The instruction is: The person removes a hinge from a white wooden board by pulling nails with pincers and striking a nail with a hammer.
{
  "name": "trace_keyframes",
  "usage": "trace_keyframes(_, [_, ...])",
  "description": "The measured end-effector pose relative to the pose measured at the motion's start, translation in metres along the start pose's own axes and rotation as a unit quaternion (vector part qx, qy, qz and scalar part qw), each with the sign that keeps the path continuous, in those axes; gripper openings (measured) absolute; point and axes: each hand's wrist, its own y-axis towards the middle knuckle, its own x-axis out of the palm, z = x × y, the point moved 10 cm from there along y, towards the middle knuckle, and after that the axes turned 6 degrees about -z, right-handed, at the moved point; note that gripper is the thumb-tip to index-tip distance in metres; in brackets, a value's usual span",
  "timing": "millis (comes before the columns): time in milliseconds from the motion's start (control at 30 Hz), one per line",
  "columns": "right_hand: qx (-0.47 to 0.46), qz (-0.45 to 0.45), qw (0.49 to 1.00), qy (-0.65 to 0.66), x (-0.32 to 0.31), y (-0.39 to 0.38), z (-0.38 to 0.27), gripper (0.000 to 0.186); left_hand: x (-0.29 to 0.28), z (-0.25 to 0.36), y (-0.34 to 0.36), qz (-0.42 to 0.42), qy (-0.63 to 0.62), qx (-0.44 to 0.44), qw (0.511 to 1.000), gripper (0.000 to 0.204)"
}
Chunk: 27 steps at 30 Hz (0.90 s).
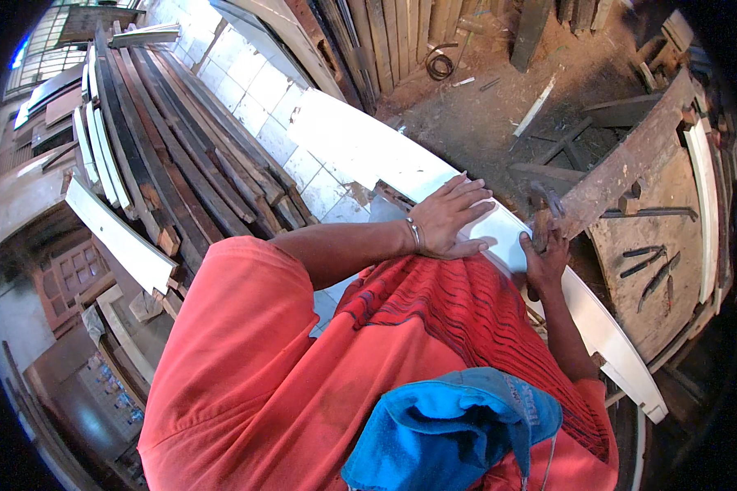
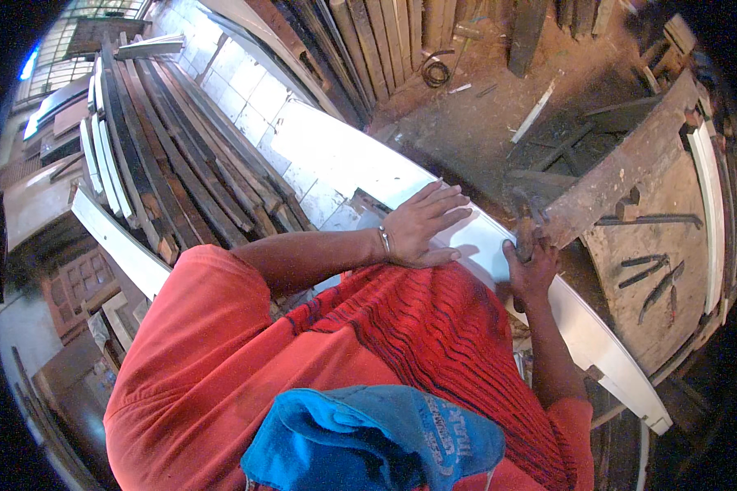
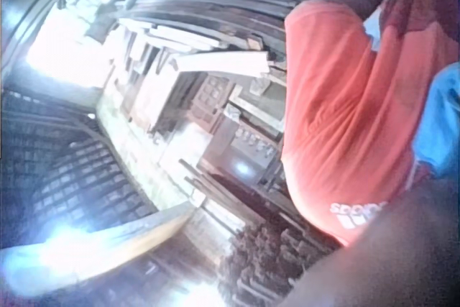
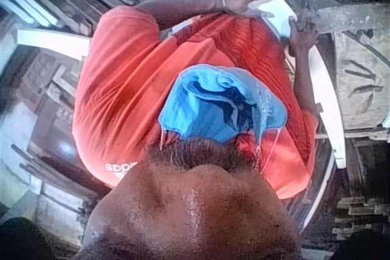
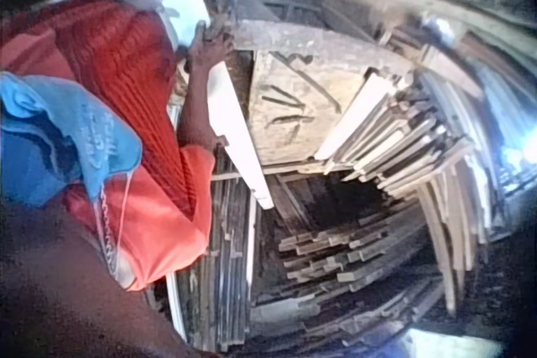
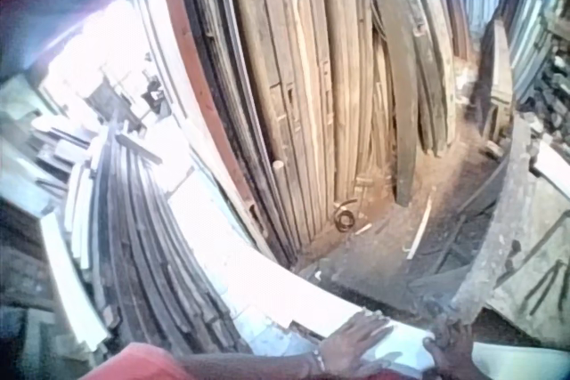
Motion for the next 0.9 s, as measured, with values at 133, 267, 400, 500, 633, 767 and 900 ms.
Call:
trace_keyframes(133, [-0.022,0.030,0.999,0.006,-0.004,-0.001,-0.004,0.088,0.010,-0.002,0.003,-0.015,0.017,-0.032,0.999,0.074])
trace_keyframes(267, [-0.039,0.015,0.998,0.036,-0.003,0.002,-0.009,0.086,0.015,-0.006,0.007,-0.012,0.037,-0.037,0.999,0.080])
trace_keyframes(400, [-0.081,0.035,0.996,0.019,-0.015,-0.010,-0.021,0.085,0.064,-0.018,-0.005,-0.037,0.159,-0.065,0.984,0.092])
trace_keyframes(500, [-0.047,0.052,0.997,0.017,-0.012,-0.003,-0.007,0.077,0.054,-0.016,0.009,-0.018,0.170,-0.041,0.984,0.082])
trace_keyframes(633, [-0.068,0.043,0.994,0.068,-0.017,-0.004,-0.014,0.067,0.059,-0.012,-0.004,0.007,0.142,0.039,0.989,0.046])
trace_keyframes(767, [-0.054,0.023,0.996,0.068,-0.022,-0.005,-0.018,0.059,0.058,-0.006,-0.013,-0.041,0.124,0.138,0.982,0.034])
trace_keyframes(900, [-0.021,0.021,0.996,0.085,-0.026,-0.009,-0.016,0.060,0.041,-0.006,-0.028,-0.045,0.030,0.178,0.982,0.026])
